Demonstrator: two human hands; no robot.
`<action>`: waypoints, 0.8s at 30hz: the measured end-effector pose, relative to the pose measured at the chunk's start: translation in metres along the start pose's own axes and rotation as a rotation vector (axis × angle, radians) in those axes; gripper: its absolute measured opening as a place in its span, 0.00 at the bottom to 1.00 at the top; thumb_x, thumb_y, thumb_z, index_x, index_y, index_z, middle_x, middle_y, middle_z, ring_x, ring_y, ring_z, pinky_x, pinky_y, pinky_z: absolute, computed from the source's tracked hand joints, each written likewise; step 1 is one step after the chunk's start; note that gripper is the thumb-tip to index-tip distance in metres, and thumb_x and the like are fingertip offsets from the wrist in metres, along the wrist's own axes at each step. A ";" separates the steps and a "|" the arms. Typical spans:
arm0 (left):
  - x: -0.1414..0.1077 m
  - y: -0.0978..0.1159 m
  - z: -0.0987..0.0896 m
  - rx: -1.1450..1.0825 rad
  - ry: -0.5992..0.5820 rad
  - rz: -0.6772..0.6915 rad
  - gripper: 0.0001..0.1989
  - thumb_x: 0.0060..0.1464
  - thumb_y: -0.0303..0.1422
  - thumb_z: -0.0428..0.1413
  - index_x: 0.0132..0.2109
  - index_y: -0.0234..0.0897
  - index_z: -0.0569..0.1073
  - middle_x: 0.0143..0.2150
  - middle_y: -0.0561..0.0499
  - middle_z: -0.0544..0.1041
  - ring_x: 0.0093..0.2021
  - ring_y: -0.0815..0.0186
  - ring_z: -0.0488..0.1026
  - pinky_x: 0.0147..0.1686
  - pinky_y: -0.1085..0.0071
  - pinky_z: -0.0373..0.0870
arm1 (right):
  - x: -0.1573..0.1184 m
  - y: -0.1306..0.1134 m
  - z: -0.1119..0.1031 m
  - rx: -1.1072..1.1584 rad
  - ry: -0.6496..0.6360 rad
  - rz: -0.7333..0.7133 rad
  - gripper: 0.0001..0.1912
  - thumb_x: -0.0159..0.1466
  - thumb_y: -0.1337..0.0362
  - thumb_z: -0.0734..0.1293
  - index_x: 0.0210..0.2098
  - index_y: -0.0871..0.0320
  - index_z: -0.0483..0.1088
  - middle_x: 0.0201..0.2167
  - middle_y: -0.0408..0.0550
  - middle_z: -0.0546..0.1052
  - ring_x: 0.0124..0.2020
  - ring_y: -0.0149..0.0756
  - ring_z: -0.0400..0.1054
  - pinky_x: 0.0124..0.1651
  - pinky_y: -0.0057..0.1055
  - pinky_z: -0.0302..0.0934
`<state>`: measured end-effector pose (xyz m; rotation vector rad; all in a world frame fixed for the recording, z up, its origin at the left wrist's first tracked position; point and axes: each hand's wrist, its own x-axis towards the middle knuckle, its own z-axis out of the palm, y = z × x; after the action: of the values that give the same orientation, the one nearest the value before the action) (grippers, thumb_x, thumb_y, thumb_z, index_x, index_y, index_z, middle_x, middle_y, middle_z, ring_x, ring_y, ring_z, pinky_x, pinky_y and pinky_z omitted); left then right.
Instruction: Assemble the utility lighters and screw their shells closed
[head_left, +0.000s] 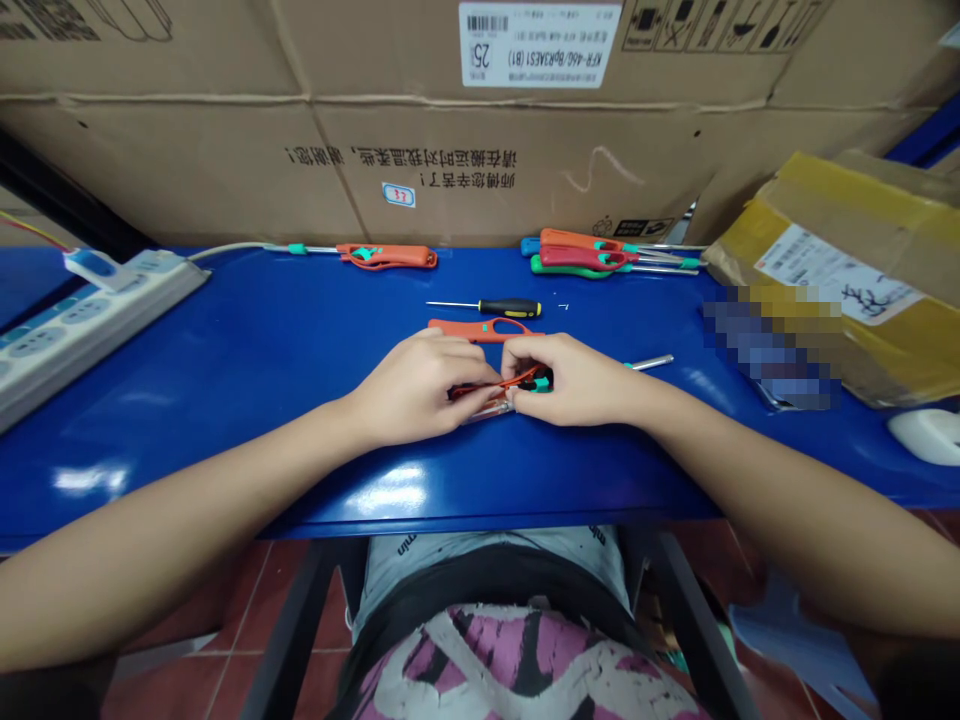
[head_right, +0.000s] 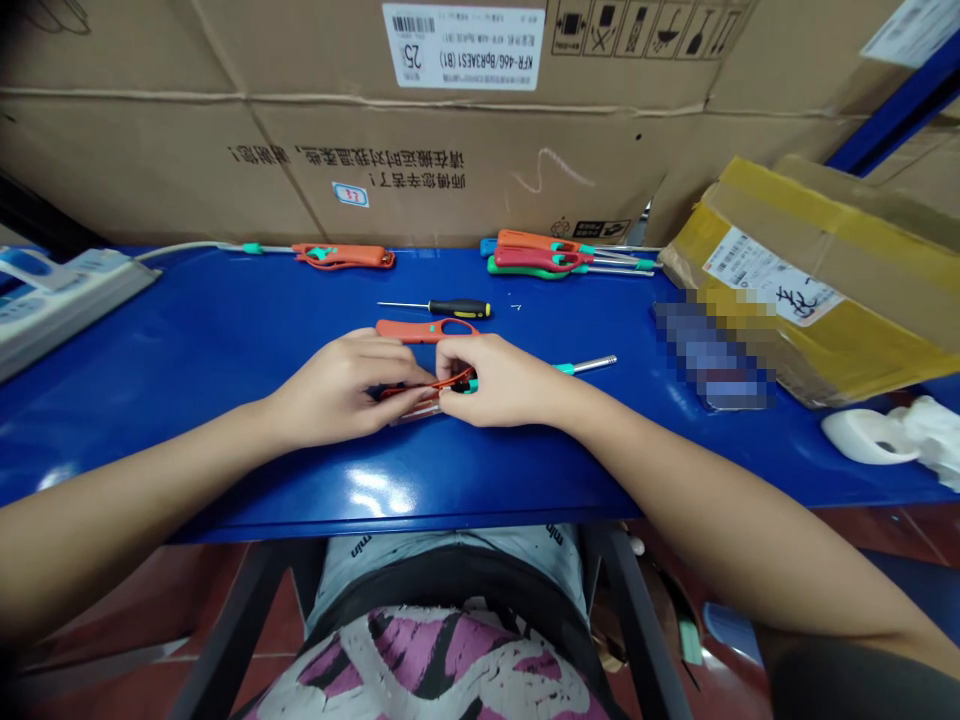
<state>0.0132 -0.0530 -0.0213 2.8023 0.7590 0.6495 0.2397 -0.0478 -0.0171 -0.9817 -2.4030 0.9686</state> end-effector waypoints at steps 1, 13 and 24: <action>0.000 0.001 0.000 0.021 0.000 0.003 0.12 0.67 0.35 0.54 0.38 0.36 0.79 0.34 0.50 0.82 0.35 0.65 0.76 0.37 0.68 0.61 | 0.000 0.000 -0.001 0.017 -0.011 -0.004 0.04 0.59 0.66 0.67 0.34 0.58 0.68 0.32 0.43 0.75 0.33 0.33 0.67 0.38 0.29 0.58; -0.002 -0.006 -0.001 0.029 -0.005 0.099 0.13 0.69 0.35 0.52 0.40 0.35 0.80 0.33 0.49 0.80 0.35 0.65 0.75 0.38 0.67 0.63 | -0.002 0.007 -0.009 0.066 -0.068 -0.049 0.08 0.62 0.61 0.71 0.36 0.59 0.72 0.35 0.45 0.78 0.37 0.34 0.71 0.44 0.31 0.63; -0.001 -0.009 -0.002 -0.002 0.005 0.049 0.10 0.68 0.34 0.54 0.44 0.37 0.80 0.38 0.50 0.83 0.39 0.65 0.78 0.40 0.68 0.64 | -0.005 0.005 -0.025 -0.015 -0.167 -0.020 0.13 0.63 0.59 0.70 0.45 0.59 0.78 0.40 0.46 0.81 0.37 0.34 0.72 0.43 0.30 0.63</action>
<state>0.0070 -0.0457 -0.0222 2.8259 0.6925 0.6651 0.2596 -0.0373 -0.0041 -0.9129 -2.5540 1.0656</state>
